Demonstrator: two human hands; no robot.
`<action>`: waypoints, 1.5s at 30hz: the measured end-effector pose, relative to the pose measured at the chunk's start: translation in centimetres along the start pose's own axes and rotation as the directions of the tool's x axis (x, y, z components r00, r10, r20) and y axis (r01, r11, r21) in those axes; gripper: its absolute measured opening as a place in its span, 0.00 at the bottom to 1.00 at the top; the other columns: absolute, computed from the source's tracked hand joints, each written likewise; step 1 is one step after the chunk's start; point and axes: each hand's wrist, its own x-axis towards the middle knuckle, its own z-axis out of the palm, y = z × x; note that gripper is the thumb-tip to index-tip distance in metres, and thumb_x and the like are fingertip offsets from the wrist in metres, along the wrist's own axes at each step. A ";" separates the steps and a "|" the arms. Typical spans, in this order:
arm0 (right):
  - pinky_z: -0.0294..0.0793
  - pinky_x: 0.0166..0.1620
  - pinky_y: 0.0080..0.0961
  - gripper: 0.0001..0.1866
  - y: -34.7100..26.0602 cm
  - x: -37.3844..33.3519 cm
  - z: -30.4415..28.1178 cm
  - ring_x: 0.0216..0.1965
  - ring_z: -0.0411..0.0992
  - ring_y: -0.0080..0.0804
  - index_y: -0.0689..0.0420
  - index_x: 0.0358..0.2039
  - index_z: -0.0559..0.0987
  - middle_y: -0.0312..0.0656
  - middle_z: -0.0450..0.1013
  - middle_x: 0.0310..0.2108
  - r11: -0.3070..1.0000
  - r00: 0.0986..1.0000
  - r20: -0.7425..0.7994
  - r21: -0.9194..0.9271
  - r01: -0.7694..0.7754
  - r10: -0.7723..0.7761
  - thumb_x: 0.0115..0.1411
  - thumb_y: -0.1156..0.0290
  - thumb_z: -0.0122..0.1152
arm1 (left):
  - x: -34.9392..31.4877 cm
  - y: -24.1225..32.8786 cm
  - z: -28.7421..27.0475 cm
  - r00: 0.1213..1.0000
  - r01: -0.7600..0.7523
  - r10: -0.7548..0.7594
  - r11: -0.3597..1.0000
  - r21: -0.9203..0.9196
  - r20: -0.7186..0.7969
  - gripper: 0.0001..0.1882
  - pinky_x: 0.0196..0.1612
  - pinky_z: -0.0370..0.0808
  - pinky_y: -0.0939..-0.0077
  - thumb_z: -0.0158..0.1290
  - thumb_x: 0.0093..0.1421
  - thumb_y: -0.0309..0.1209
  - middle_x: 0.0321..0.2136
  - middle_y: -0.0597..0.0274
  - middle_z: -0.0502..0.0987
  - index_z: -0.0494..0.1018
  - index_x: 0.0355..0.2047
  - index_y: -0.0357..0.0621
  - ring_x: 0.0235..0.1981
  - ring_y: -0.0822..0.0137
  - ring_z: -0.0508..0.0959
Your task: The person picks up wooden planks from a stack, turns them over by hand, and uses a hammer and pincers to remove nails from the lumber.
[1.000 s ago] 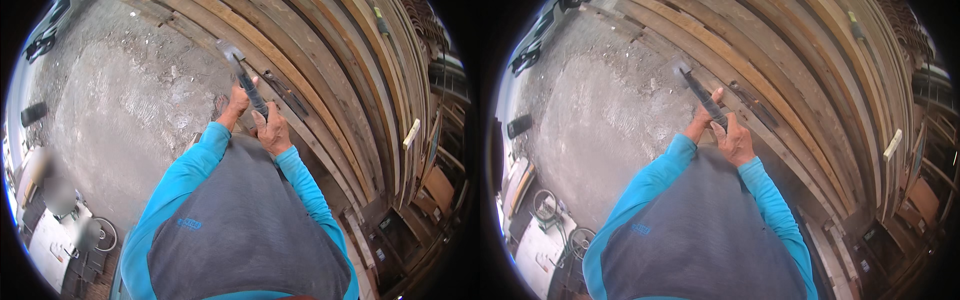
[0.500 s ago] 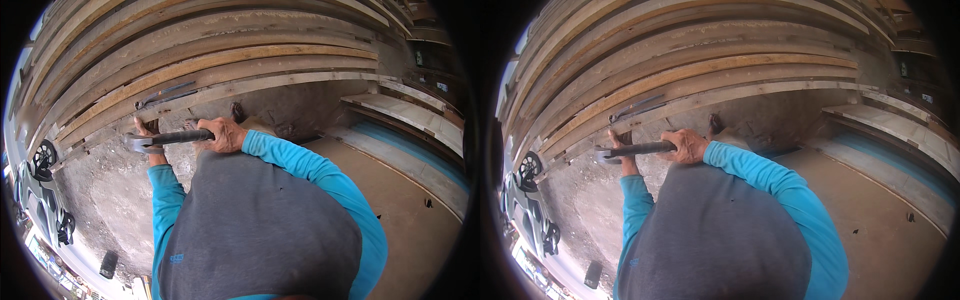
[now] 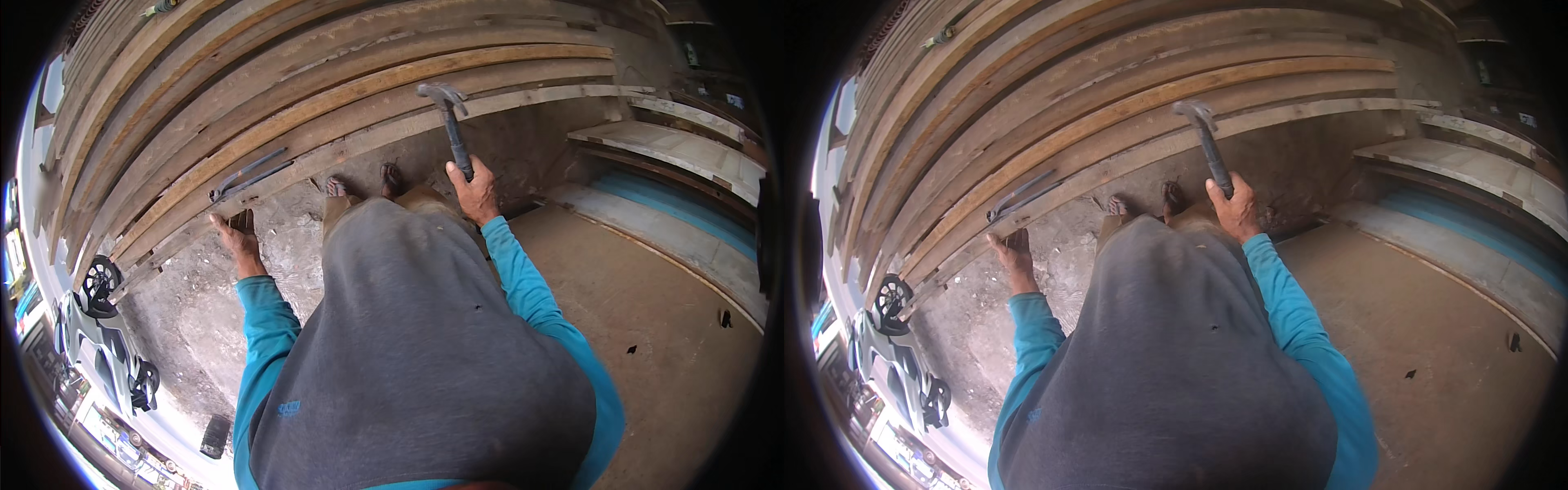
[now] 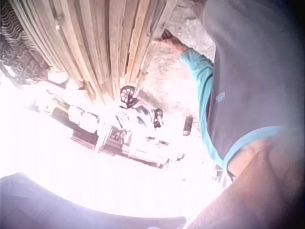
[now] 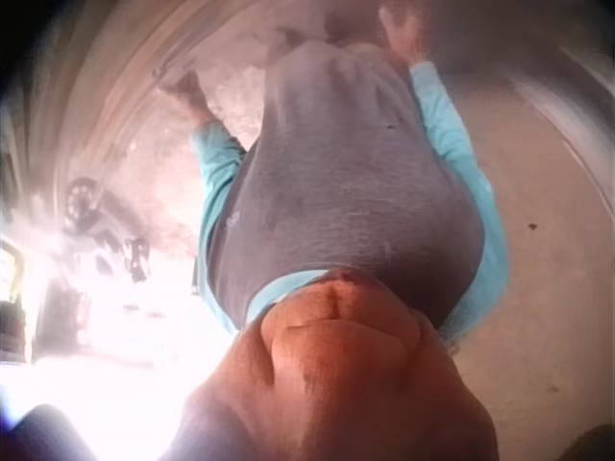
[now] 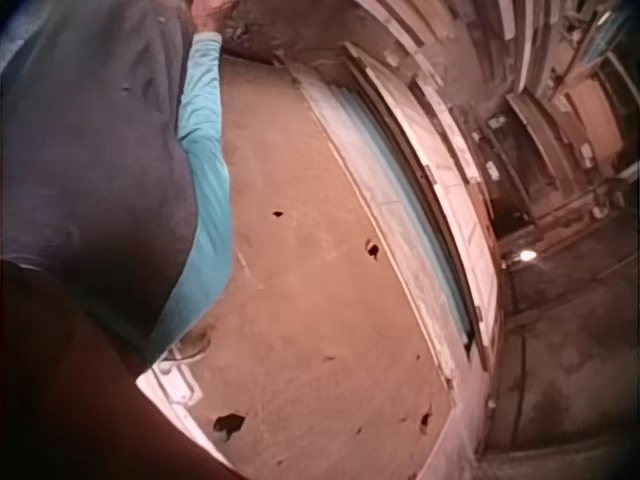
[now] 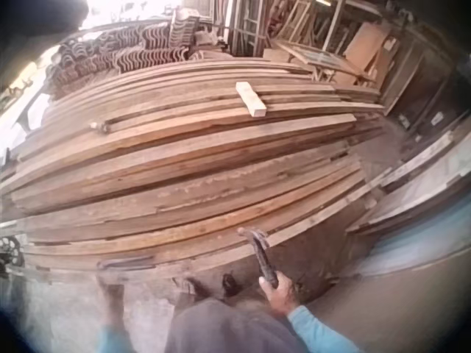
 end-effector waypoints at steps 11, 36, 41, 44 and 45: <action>0.71 0.36 0.40 0.24 0.3 -2.5 3.1 0.28 0.72 0.45 0.65 0.31 0.76 0.51 0.74 0.25 0.978 0.951 -0.227 0.040 -0.205 0.209 0.63 0.52 0.63 | -0.7 1.4 -0.2 0.989 0.133 -0.140 0.984 0.123 0.049 0.45 0.51 0.75 0.59 0.47 0.59 0.72 0.48 0.51 0.78 0.65 0.61 0.46 0.48 0.56 0.78; 0.71 0.37 0.47 0.20 -0.7 -2.4 -2.0 0.32 0.73 0.56 0.63 0.35 0.74 0.55 0.74 0.33 0.949 0.870 -0.425 -0.070 -0.306 0.249 0.66 0.55 0.61 | -0.4 1.7 0.4 0.974 0.169 -0.196 0.962 0.213 0.112 0.49 0.62 0.63 0.49 0.39 0.59 0.75 0.59 0.55 0.71 0.60 0.67 0.50 0.58 0.51 0.72; 0.72 0.34 0.46 0.19 -0.1 -3.7 -1.1 0.31 0.74 0.57 0.61 0.42 0.73 0.53 0.74 0.27 0.982 0.885 -0.428 -0.107 0.154 -0.185 0.66 0.56 0.61 | 0.0 1.0 0.0 0.979 0.175 -0.191 0.968 0.181 0.076 0.49 0.56 0.69 0.51 0.41 0.57 0.77 0.57 0.60 0.74 0.62 0.66 0.55 0.55 0.55 0.76; 0.72 0.36 0.50 0.21 3.1 -3.4 -0.5 0.36 0.75 0.63 0.61 0.42 0.71 0.57 0.74 0.29 0.937 0.941 -0.247 -0.317 0.147 -0.232 0.66 0.54 0.60 | 0.2 0.6 -0.2 0.981 0.167 -0.181 0.973 0.158 0.074 0.48 0.55 0.69 0.52 0.41 0.57 0.77 0.57 0.61 0.74 0.62 0.66 0.58 0.55 0.56 0.76; 0.72 0.36 0.50 0.22 4.4 -2.9 0.0 0.36 0.74 0.64 0.61 0.41 0.71 0.59 0.74 0.29 0.941 0.968 -0.248 -0.332 -0.056 -0.030 0.67 0.52 0.59 | 0.2 0.4 -0.1 0.983 0.158 -0.170 0.975 0.154 0.074 0.47 0.55 0.69 0.53 0.41 0.56 0.77 0.57 0.62 0.75 0.62 0.66 0.60 0.55 0.56 0.76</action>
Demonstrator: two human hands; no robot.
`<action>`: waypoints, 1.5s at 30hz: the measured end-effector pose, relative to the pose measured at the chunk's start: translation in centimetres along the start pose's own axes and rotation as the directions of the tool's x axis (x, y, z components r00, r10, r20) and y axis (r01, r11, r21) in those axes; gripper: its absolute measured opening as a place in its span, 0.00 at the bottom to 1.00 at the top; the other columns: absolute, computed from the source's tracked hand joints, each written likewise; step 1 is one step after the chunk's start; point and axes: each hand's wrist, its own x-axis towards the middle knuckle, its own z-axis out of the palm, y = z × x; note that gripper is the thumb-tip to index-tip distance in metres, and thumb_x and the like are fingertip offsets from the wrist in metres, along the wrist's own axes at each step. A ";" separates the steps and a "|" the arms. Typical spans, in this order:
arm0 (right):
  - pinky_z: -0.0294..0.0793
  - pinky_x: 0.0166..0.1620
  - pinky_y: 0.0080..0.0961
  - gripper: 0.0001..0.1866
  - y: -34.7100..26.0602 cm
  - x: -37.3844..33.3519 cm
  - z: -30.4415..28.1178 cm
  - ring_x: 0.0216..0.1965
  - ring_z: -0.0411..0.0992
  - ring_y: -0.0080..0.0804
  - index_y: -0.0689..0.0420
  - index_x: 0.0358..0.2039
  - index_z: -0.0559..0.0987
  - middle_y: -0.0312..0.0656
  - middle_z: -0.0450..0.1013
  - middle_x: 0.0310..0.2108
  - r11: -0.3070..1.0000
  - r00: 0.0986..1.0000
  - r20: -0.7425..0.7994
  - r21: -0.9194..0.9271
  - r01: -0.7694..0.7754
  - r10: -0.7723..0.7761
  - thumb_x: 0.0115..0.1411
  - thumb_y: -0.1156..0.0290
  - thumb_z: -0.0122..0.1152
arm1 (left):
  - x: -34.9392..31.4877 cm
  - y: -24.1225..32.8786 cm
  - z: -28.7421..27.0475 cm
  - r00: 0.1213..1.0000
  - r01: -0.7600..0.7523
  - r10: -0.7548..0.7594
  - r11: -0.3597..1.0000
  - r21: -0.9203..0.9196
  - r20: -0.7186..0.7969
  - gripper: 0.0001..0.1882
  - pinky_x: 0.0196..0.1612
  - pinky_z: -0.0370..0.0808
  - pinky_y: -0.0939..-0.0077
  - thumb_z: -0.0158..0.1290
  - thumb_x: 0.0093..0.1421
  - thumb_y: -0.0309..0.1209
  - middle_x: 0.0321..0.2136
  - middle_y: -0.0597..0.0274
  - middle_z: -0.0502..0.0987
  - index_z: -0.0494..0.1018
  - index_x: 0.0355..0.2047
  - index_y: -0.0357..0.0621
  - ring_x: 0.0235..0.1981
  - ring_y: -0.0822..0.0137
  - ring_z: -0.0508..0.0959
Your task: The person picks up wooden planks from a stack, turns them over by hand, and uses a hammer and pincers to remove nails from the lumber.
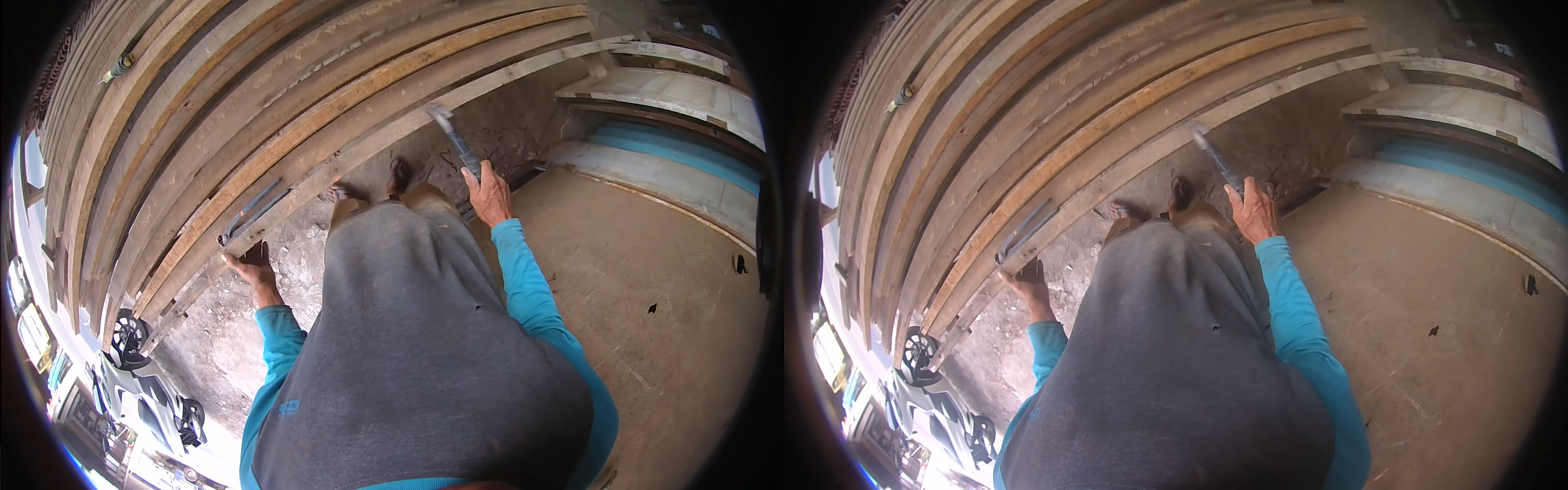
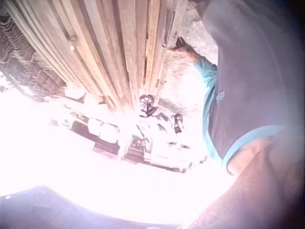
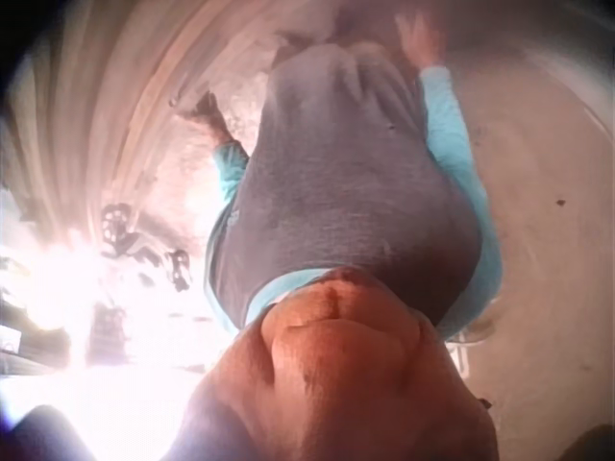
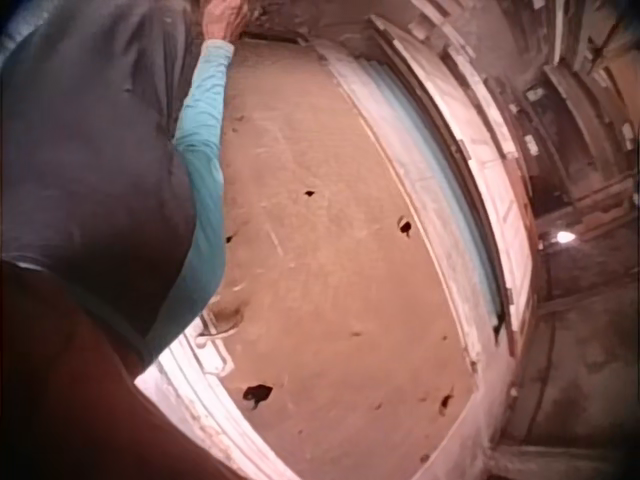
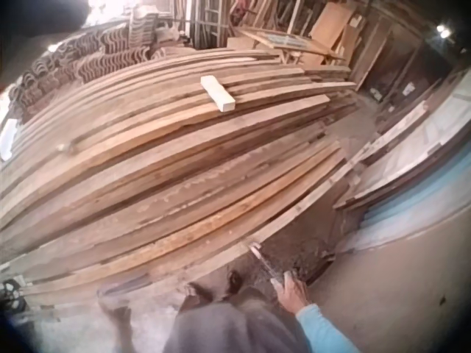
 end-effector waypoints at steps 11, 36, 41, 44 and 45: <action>0.71 0.31 0.41 0.23 -4.2 0.2 -2.3 0.24 0.72 0.50 0.63 0.40 0.72 0.52 0.73 0.26 0.909 0.968 -0.250 0.403 0.107 -0.003 0.69 0.51 0.55 | -0.3 0.2 0.7 1.000 0.001 -0.001 1.000 0.023 -0.015 0.49 0.59 0.64 0.50 0.38 0.58 0.77 0.60 0.61 0.72 0.60 0.68 0.57 0.59 0.55 0.72; 0.72 0.40 0.52 0.25 -4.7 -0.7 0.6 0.37 0.74 0.67 0.64 0.38 0.73 0.63 0.76 0.31 0.961 0.963 -0.014 0.061 -0.269 0.270 0.67 0.49 0.57 | 0.4 0.3 -0.6 0.998 0.030 -0.033 0.998 0.047 0.062 0.51 0.58 0.65 0.50 0.37 0.56 0.79 0.60 0.60 0.73 0.61 0.68 0.57 0.58 0.54 0.74; 0.72 0.43 0.57 0.28 -5.2 -0.1 0.6 0.40 0.74 0.69 0.63 0.39 0.72 0.66 0.76 0.34 0.922 0.909 0.160 -0.031 -0.385 0.385 0.67 0.45 0.53 | -0.6 0.8 1.4 0.998 0.001 -0.004 0.999 0.045 0.062 0.51 0.62 0.59 0.48 0.34 0.57 0.79 0.61 0.59 0.71 0.60 0.69 0.56 0.59 0.54 0.72; 0.72 0.46 0.55 0.29 -5.3 0.1 0.4 0.42 0.74 0.68 0.63 0.41 0.73 0.65 0.77 0.37 0.924 0.903 0.203 -0.025 -0.382 0.379 0.67 0.43 0.52 | -0.2 0.5 0.8 0.997 0.045 -0.045 0.999 0.009 0.057 0.52 0.64 0.56 0.49 0.34 0.56 0.79 0.62 0.58 0.71 0.59 0.70 0.56 0.60 0.53 0.71; 0.72 0.46 0.55 0.29 -4.9 -0.3 1.0 0.42 0.74 0.68 0.63 0.41 0.73 0.65 0.77 0.37 0.922 0.904 0.186 -0.024 -0.387 0.384 0.67 0.43 0.52 | -0.2 0.5 0.6 0.996 0.047 -0.047 0.999 0.007 0.074 0.52 0.64 0.56 0.49 0.34 0.56 0.79 0.62 0.58 0.71 0.59 0.70 0.56 0.60 0.53 0.71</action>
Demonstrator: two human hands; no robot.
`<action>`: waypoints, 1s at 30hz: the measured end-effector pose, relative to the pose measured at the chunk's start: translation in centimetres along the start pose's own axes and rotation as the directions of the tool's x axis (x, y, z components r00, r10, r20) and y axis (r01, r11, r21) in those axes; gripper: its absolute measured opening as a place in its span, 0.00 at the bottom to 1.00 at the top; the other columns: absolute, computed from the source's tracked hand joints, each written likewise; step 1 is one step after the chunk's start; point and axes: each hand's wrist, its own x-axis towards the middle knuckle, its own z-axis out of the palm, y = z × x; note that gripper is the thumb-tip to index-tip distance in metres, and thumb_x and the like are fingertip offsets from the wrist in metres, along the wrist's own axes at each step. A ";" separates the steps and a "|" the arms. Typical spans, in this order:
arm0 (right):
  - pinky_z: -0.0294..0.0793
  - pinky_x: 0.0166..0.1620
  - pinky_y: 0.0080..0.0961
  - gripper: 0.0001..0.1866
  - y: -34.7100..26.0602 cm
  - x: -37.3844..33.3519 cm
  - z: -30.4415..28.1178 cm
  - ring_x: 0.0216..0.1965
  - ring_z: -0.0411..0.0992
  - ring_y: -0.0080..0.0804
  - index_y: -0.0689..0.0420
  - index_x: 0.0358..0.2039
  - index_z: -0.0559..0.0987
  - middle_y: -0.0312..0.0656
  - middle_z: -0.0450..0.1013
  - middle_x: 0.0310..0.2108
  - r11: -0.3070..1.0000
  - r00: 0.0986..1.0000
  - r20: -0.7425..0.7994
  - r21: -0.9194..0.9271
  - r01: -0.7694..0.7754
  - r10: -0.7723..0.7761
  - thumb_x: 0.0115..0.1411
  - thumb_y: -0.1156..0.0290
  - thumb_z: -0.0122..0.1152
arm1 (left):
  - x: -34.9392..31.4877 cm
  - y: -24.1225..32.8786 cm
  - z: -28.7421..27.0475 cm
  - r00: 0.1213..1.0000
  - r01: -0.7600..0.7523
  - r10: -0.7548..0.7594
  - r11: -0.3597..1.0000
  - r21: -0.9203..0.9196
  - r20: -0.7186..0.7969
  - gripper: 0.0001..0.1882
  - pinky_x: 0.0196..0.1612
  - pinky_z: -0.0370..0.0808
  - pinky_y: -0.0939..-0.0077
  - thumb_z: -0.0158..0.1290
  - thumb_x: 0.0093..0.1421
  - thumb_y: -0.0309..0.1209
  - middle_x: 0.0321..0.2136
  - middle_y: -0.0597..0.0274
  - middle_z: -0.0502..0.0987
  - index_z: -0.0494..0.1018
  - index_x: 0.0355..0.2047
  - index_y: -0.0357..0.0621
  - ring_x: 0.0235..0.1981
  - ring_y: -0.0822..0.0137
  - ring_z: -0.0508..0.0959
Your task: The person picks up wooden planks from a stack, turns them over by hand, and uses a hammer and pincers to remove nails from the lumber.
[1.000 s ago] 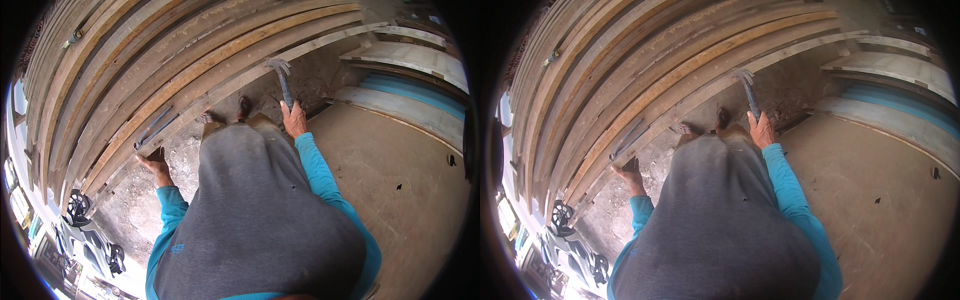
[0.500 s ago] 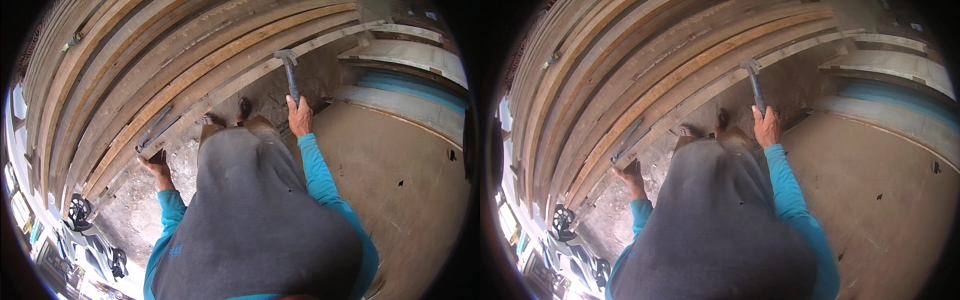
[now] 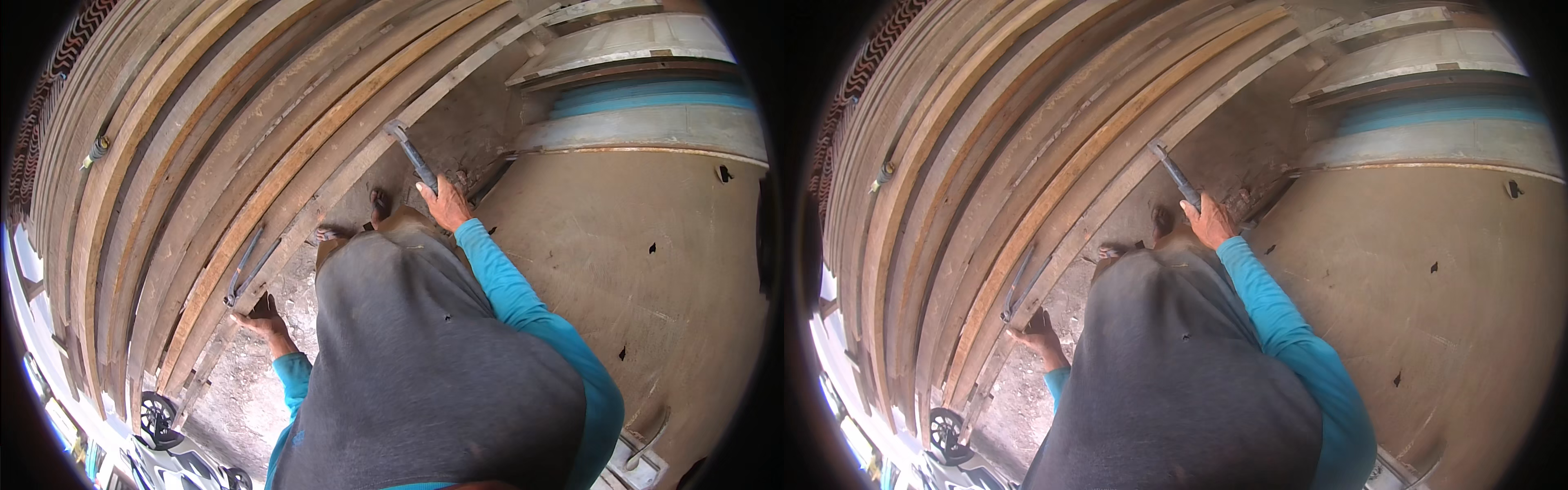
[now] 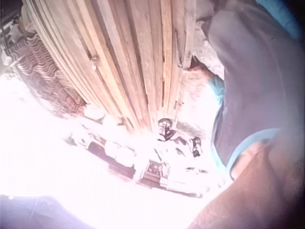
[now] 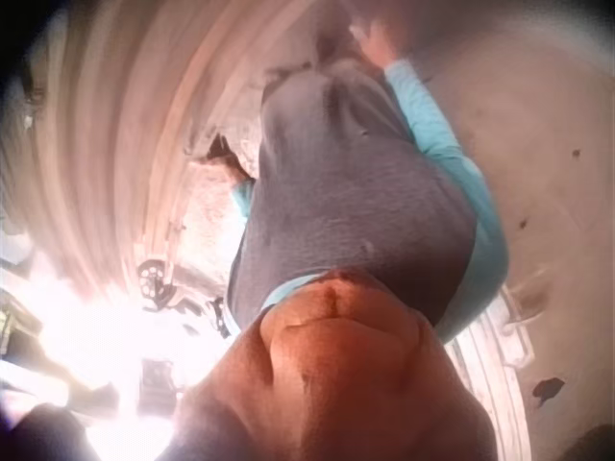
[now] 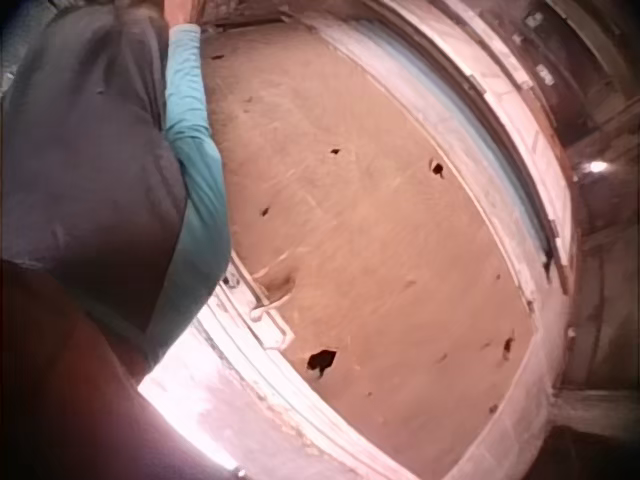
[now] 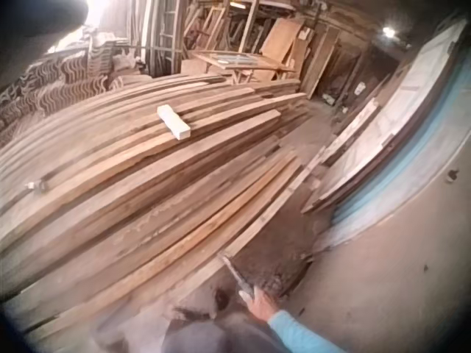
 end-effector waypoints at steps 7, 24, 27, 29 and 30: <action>0.71 0.52 0.52 0.35 2.9 -0.2 4.3 0.49 0.72 0.65 0.67 0.47 0.73 0.66 0.74 0.45 0.990 0.986 -0.107 0.035 0.134 -0.129 0.65 0.40 0.52 | -0.5 -0.6 0.3 0.997 0.040 -0.039 0.999 0.006 -0.072 0.53 0.62 0.58 0.58 0.35 0.54 0.81 0.59 0.61 0.74 0.66 0.65 0.54 0.57 0.59 0.71; 0.72 0.37 0.46 0.24 8.6 11.8 -11.7 0.32 0.74 0.54 0.64 0.39 0.72 0.58 0.73 0.29 0.900 0.958 -0.287 0.412 0.140 -0.017 0.62 0.52 0.61 | -6.7 -9.4 11.1 0.952 -0.024 -0.018 0.991 -0.133 -0.305 0.55 0.70 0.60 0.52 0.37 0.61 0.74 0.63 0.30 0.61 0.51 0.67 0.32 0.67 0.42 0.62; 0.69 0.32 0.39 0.18 11.3 16.1 -18.7 0.27 0.68 0.39 0.61 0.35 0.70 0.46 0.69 0.24 0.869 0.823 -0.565 0.376 0.322 -0.061 0.63 0.58 0.61 | -9.1 -9.7 18.3 0.979 -0.040 0.015 0.992 -0.117 -0.202 0.57 0.71 0.58 0.50 0.40 0.61 0.73 0.65 0.28 0.56 0.42 0.70 0.34 0.69 0.41 0.59; 0.67 0.29 0.31 0.13 11.1 17.9 -24.5 0.25 0.65 0.26 0.59 0.33 0.71 0.38 0.67 0.23 0.828 0.741 -0.671 0.406 0.386 -0.016 0.65 0.62 0.60 | -9.8 -9.5 20.3 0.994 -0.049 0.036 0.992 -0.119 -0.104 0.62 0.71 0.57 0.49 0.49 0.58 0.71 0.66 0.27 0.52 0.32 0.71 0.38 0.68 0.41 0.59; 0.68 0.28 0.27 0.12 10.6 18.6 -27.2 0.24 0.65 0.23 0.59 0.35 0.72 0.36 0.67 0.23 0.794 0.727 -0.686 0.453 0.405 0.021 0.67 0.63 0.58 | -9.9 -9.6 20.5 0.992 -0.060 0.046 0.990 -0.124 -0.115 0.62 0.71 0.57 0.49 0.49 0.58 0.71 0.66 0.27 0.52 0.32 0.71 0.38 0.68 0.41 0.59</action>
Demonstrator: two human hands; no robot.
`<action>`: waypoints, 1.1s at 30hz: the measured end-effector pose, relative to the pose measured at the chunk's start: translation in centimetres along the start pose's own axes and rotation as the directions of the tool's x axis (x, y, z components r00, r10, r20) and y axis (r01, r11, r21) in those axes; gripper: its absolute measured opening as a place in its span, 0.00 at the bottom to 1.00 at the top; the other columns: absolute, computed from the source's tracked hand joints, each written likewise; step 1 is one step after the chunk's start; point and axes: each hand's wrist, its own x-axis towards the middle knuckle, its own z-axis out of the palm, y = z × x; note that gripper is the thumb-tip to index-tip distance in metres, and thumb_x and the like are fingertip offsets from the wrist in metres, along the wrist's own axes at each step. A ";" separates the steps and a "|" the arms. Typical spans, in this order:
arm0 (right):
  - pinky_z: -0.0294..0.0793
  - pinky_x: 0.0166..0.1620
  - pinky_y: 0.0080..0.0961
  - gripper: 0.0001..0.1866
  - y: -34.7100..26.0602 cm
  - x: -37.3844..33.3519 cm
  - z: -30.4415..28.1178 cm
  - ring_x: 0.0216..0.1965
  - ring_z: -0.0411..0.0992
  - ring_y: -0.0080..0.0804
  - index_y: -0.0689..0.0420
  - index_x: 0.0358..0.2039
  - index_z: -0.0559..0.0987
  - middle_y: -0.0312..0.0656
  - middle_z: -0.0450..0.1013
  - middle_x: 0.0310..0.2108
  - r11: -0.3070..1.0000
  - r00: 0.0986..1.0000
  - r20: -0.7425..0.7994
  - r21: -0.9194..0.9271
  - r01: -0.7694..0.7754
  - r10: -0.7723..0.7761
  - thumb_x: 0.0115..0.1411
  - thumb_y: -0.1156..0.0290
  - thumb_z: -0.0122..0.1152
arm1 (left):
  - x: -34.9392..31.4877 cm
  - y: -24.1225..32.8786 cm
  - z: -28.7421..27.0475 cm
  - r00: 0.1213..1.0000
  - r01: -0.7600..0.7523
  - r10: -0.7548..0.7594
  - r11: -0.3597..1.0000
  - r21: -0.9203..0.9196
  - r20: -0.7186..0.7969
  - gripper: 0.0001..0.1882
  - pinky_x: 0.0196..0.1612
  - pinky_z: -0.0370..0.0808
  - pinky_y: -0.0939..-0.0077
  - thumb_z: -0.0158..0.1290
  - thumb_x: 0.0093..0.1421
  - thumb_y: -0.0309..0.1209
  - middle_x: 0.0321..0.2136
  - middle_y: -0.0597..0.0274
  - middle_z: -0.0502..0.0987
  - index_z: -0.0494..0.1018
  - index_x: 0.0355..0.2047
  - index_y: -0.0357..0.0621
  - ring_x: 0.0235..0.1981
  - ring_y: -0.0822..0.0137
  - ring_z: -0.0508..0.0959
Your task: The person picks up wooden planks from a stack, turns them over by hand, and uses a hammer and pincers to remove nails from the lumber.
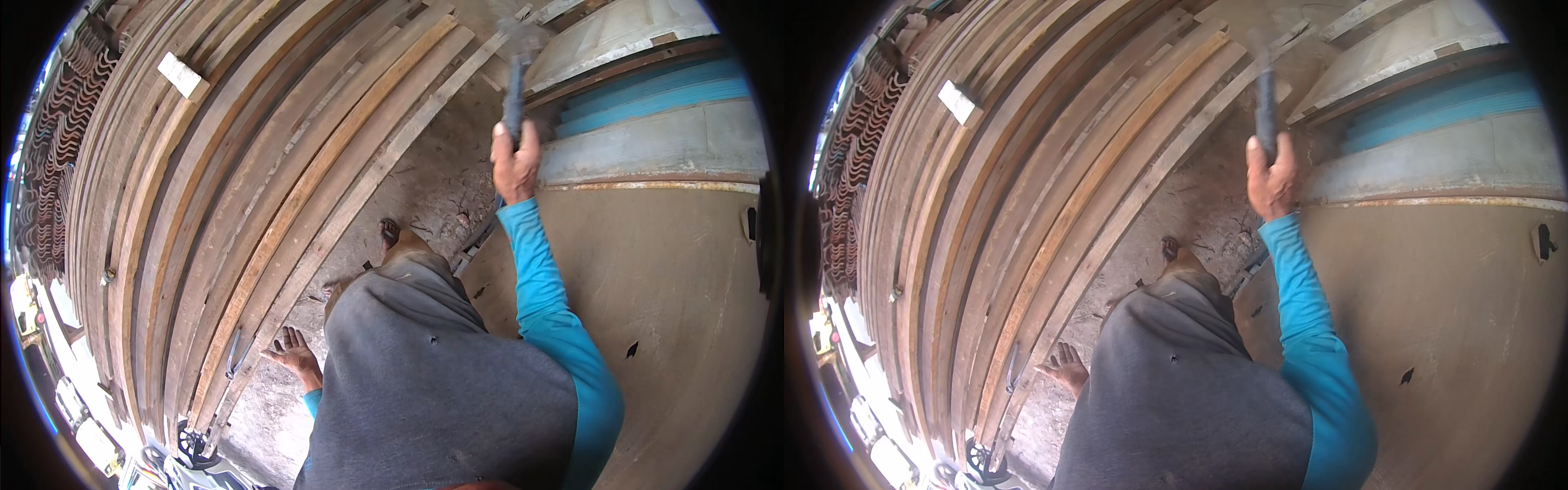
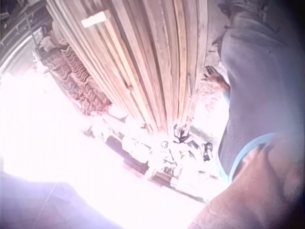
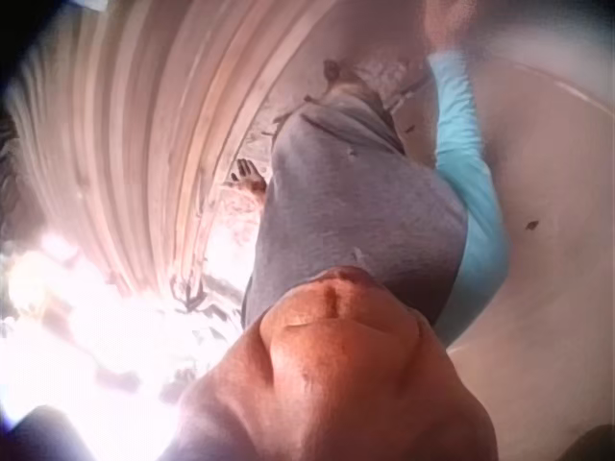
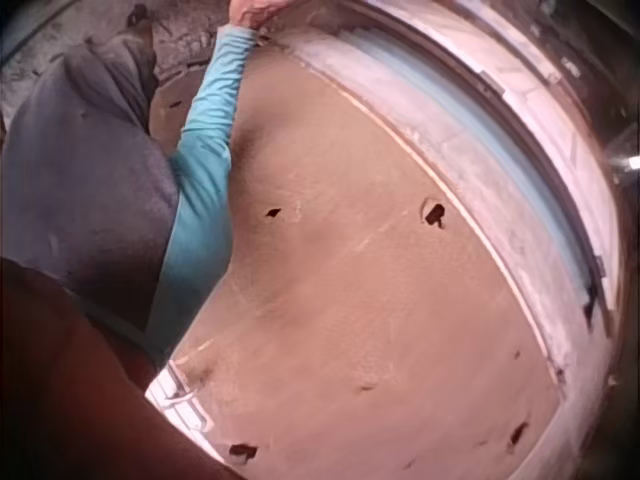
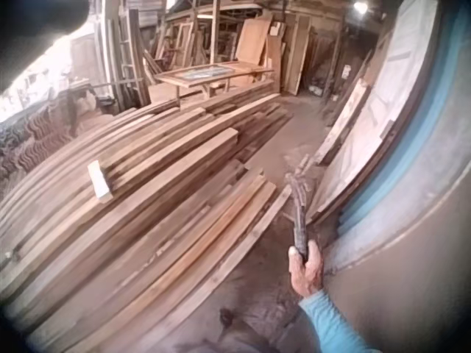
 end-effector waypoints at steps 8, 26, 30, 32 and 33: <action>0.71 0.28 0.28 0.21 11.9 14.2 2.0 0.25 0.70 0.26 0.62 0.51 0.69 0.42 0.72 0.29 0.963 0.914 -0.304 -0.087 0.255 -0.270 0.70 0.56 0.55 | 2.3 -1.3 1.2 0.989 -0.003 -0.012 0.995 0.100 0.150 0.57 0.71 0.59 0.59 0.55 0.60 0.64 0.67 0.33 0.54 0.39 0.72 0.40 0.69 0.45 0.59; 0.64 0.64 0.44 0.45 22.7 13.0 3.7 0.63 0.63 0.63 0.77 0.65 0.57 0.71 0.62 0.62 0.846 0.919 0.111 -0.444 -0.294 0.378 0.69 0.43 0.45 | 3.0 -1.0 1.5 0.998 0.034 -0.035 0.999 0.023 0.055 0.47 0.67 0.65 0.62 0.59 0.61 0.58 0.62 0.38 0.63 0.52 0.70 0.47 0.64 0.48 0.66; 0.65 0.63 0.44 0.43 22.2 12.5 5.6 0.62 0.64 0.64 0.76 0.64 0.59 0.71 0.63 0.61 0.839 0.934 0.139 -0.498 -0.222 0.329 0.69 0.44 0.47 | 1.7 -0.5 1.5 0.999 0.016 -0.018 0.999 0.041 0.035 0.50 0.67 0.66 0.59 0.60 0.60 0.59 0.62 0.36 0.63 0.50 0.70 0.45 0.65 0.47 0.66; 0.63 0.64 0.45 0.43 20.8 12.5 5.4 0.63 0.62 0.65 0.75 0.64 0.59 0.71 0.63 0.61 0.853 0.915 0.162 -0.449 -0.265 0.369 0.69 0.44 0.48 | 1.6 -0.6 1.6 0.998 0.016 -0.020 0.997 0.071 0.059 0.52 0.67 0.66 0.59 0.58 0.60 0.60 0.63 0.36 0.62 0.47 0.72 0.45 0.66 0.47 0.65; 0.76 0.51 0.44 0.38 24.0 12.2 5.8 0.48 0.75 0.58 0.73 0.59 0.65 0.65 0.73 0.49 0.866 0.941 0.046 -0.407 -0.289 0.335 0.67 0.47 0.53 | 1.8 -0.5 1.8 0.997 0.029 -0.036 0.995 0.096 0.070 0.52 0.67 0.66 0.59 0.57 0.61 0.61 0.64 0.35 0.61 0.46 0.72 0.45 0.66 0.47 0.65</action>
